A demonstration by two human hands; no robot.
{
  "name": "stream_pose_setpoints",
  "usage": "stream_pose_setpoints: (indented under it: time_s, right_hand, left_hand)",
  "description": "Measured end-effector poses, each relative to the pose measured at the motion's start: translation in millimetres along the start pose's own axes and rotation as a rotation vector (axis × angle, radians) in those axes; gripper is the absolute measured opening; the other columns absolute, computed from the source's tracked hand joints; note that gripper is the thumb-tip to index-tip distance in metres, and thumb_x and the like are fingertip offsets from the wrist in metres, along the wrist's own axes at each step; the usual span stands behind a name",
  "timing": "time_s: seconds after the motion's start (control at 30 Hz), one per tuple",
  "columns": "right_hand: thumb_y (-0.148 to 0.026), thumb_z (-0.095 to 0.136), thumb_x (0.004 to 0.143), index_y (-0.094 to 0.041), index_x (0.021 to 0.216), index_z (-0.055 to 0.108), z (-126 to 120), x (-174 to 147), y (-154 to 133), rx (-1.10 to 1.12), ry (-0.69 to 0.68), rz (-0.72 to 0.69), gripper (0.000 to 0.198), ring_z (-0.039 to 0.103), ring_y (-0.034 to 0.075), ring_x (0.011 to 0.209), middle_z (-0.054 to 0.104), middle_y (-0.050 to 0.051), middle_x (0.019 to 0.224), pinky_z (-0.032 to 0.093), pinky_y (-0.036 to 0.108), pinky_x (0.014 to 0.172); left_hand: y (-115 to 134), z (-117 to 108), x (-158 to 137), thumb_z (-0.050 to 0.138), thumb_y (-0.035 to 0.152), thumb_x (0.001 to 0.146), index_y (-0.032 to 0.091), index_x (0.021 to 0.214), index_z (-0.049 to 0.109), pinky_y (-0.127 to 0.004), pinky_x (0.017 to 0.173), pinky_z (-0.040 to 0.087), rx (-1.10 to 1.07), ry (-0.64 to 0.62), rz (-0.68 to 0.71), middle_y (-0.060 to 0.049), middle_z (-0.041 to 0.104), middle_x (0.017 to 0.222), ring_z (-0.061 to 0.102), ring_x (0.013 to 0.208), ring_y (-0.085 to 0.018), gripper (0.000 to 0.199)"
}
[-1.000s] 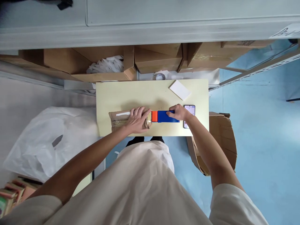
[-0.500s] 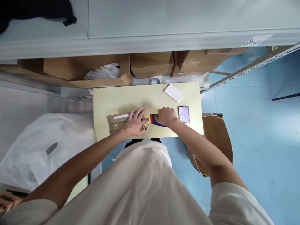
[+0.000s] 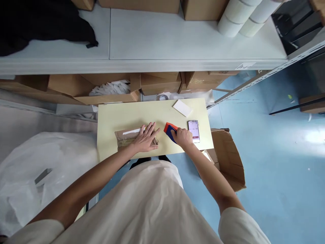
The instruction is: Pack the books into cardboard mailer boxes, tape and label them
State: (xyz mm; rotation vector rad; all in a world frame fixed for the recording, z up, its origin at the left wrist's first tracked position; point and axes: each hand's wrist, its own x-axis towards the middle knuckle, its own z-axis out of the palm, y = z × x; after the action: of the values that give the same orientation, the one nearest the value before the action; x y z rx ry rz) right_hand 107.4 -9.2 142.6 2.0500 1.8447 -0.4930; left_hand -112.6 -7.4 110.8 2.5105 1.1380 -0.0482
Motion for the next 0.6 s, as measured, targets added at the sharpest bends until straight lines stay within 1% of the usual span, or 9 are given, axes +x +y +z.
stream_pose_setpoints:
  time_s: [0.07, 0.13, 0.23, 0.3, 0.37, 0.43, 0.5, 0.57, 0.6]
  right_hand:
    - [-0.052, 0.028, 0.093, -0.011, 0.097, 0.062, 9, -4, 11, 0.099, 0.040, 0.078, 0.053, 0.065, 0.028, 0.082, 0.068, 0.017, 0.088, 0.042, 0.031, 0.066]
    - [-0.047, 0.028, 0.094, -0.013, 0.098, 0.060, 22, -6, 15, 0.196, 0.049, 0.124, 0.047, 0.065, 0.026, 0.083, 0.068, 0.016, 0.089, 0.040, 0.030, 0.066]
    - [-0.036, 0.030, 0.094, -0.013, 0.100, 0.057, 42, -5, 12, 0.301, 0.048, 0.165, 0.036, 0.064, 0.024, 0.083, 0.067, 0.014, 0.090, 0.039, 0.029, 0.066]
    - [-0.032, 0.033, 0.093, -0.011, 0.103, 0.055, 55, -2, 6, 0.328, 0.071, 0.164, 0.031, 0.063, 0.024, 0.085, 0.066, 0.015, 0.092, 0.038, 0.029, 0.067]
    - [-0.030, 0.035, 0.093, -0.009, 0.105, 0.053, 66, 2, -1, 0.337, 0.095, 0.159, 0.030, 0.062, 0.025, 0.086, 0.065, 0.016, 0.093, 0.039, 0.030, 0.068]
    - [-0.029, 0.035, 0.094, -0.008, 0.106, 0.052, 76, 6, -8, 0.347, 0.089, 0.171, 0.029, 0.062, 0.025, 0.083, 0.064, 0.016, 0.092, 0.039, 0.031, 0.067]
    - [-0.028, 0.035, 0.094, -0.008, 0.108, 0.051, 84, 10, -15, 0.359, 0.063, 0.181, 0.029, 0.063, 0.024, 0.082, 0.064, 0.017, 0.091, 0.040, 0.032, 0.067]
    - [-0.029, 0.037, 0.094, -0.009, 0.110, 0.051, 90, 14, -19, 0.366, 0.048, 0.177, 0.030, 0.063, 0.025, 0.083, 0.064, 0.017, 0.092, 0.042, 0.033, 0.069]
    - [-0.029, 0.038, 0.093, -0.009, 0.111, 0.051, 92, 15, -21, 0.369, 0.045, 0.170, 0.030, 0.063, 0.025, 0.084, 0.065, 0.017, 0.092, 0.043, 0.034, 0.071]
  left_hand:
    - [-5, -3, -9, 0.052, 0.063, 0.076, 0.016, 0.147, 0.018, -0.058, 0.109, 0.003, -0.008, 0.022, -0.057, -0.019, 0.008, 0.155, 0.005, 0.141, -0.037, 0.092]
    - [-15, -4, -25, 0.046, 0.064, 0.079, 0.015, 0.148, 0.017, -0.060, 0.109, 0.002, -0.009, 0.075, -0.173, -0.019, 0.004, 0.155, 0.002, 0.142, -0.038, 0.089]
    - [-37, 1, -59, 0.042, 0.059, 0.083, 0.012, 0.147, 0.016, -0.064, 0.106, 0.002, -0.050, 0.220, -0.464, -0.022, -0.002, 0.154, -0.005, 0.141, -0.040, 0.083]
    - [-54, 10, -82, 0.041, 0.056, 0.085, 0.007, 0.147, 0.011, -0.065, 0.106, 0.005, -0.174, 0.330, -0.703, -0.025, -0.005, 0.153, -0.005, 0.140, -0.040, 0.084]
    - [-70, 23, -99, 0.045, 0.056, 0.083, 0.001, 0.146, 0.006, -0.059, 0.108, 0.015, -0.433, 0.378, -0.863, -0.029, 0.001, 0.152, 0.002, 0.141, -0.039, 0.092]
    - [-80, 35, -107, 0.043, 0.052, 0.085, 0.006, 0.145, 0.015, -0.050, 0.109, 0.024, -0.716, 0.393, -0.837, -0.025, 0.025, 0.148, 0.021, 0.139, -0.033, 0.081]
    - [-84, 43, -108, 0.040, 0.047, 0.088, 0.014, 0.141, 0.029, -0.042, 0.108, 0.031, -0.917, 0.414, -0.714, -0.016, 0.045, 0.139, 0.039, 0.131, -0.026, 0.064]
    - [-83, 46, -105, 0.040, 0.043, 0.088, 0.018, 0.137, 0.037, -0.039, 0.107, 0.033, -0.991, 0.445, -0.645, -0.011, 0.052, 0.133, 0.046, 0.125, -0.022, 0.055]
    - [-82, 46, -104, 0.041, 0.042, 0.088, 0.018, 0.136, 0.039, -0.038, 0.106, 0.033, -0.997, 0.456, -0.653, -0.011, 0.052, 0.132, 0.047, 0.124, -0.022, 0.054]
